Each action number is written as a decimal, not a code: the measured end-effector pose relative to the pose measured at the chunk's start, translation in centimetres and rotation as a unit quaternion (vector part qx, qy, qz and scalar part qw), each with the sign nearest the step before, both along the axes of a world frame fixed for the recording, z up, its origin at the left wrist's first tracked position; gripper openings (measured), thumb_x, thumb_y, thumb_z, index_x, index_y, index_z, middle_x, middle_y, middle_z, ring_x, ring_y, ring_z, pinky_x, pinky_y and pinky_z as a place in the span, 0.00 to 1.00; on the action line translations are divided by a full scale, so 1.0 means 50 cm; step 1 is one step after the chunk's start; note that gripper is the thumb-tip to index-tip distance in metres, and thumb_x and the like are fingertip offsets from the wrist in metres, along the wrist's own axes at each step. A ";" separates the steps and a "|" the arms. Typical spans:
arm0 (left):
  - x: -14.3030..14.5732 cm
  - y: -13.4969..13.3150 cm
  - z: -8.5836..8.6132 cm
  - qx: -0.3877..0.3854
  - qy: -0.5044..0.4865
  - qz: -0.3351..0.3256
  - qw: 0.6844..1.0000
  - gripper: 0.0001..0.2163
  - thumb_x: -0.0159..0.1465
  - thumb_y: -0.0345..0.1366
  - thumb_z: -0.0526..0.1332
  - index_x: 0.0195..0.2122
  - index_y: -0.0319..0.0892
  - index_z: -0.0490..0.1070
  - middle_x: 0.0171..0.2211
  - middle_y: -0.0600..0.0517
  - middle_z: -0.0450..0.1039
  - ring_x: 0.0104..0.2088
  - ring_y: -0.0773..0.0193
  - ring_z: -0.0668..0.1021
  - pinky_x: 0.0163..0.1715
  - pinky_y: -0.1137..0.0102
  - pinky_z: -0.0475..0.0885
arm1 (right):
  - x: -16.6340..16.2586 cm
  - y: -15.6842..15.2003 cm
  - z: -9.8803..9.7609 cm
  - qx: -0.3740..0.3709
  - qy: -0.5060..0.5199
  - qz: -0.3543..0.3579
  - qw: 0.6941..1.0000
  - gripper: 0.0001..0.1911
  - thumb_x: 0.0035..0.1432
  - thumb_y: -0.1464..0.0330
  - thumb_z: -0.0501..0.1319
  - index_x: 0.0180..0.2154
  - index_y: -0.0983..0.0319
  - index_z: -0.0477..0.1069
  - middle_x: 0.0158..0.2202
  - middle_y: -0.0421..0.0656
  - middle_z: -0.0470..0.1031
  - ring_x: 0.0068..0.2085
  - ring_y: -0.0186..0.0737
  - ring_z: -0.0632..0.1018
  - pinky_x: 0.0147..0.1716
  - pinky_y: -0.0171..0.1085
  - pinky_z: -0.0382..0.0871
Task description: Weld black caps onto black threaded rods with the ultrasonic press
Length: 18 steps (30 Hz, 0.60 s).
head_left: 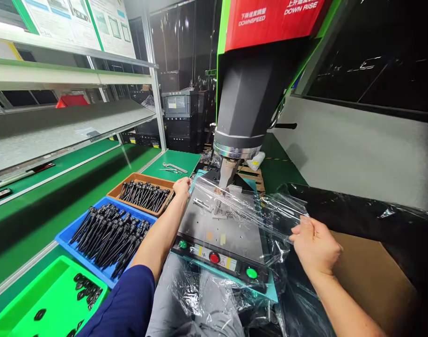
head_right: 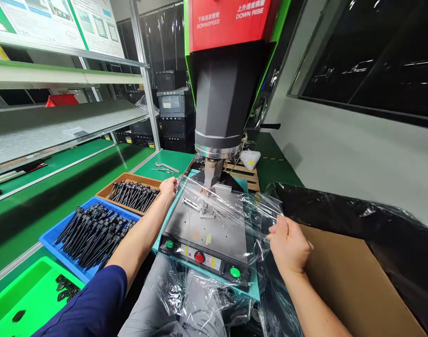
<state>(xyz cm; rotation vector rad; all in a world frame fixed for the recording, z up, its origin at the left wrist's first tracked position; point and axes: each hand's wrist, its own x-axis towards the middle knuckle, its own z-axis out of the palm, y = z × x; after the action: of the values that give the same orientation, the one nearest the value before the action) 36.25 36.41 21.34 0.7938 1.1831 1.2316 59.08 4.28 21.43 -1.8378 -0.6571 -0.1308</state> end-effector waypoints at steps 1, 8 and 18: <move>-0.007 -0.004 0.001 0.003 0.002 -0.008 1.000 0.15 0.68 0.40 0.61 0.52 0.39 0.70 0.49 0.46 0.74 0.43 0.59 0.79 0.41 0.61 0.78 | -0.006 -0.005 0.007 0.006 0.008 -0.004 1.000 0.24 0.63 0.49 0.54 0.43 0.61 0.74 0.25 0.40 0.75 0.22 0.41 0.77 0.27 0.38 0.71; -0.038 -0.031 0.011 0.032 0.040 -0.113 0.992 0.13 0.68 0.39 0.62 0.50 0.38 0.71 0.43 0.48 0.75 0.37 0.64 0.79 0.35 0.66 0.78 | 0.006 0.007 0.024 0.005 0.097 -0.007 0.995 0.17 0.59 0.54 0.57 0.32 0.60 0.71 0.21 0.38 0.71 0.17 0.37 0.72 0.14 0.33 0.61; -0.078 -0.034 0.042 -0.011 0.067 -0.297 0.953 0.10 0.68 0.40 0.62 0.41 0.37 0.72 0.33 0.53 0.74 0.27 0.70 0.75 0.26 0.73 0.74 | 0.042 0.034 0.019 0.020 0.088 0.015 0.996 0.21 0.54 0.49 0.58 0.32 0.61 0.71 0.21 0.39 0.72 0.17 0.37 0.72 0.14 0.32 0.61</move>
<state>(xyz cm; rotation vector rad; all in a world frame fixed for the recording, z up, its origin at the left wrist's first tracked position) 32.33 34.69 23.44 1.1290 0.9581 0.6731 61.20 5.96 22.38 -1.7770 -0.5541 0.0369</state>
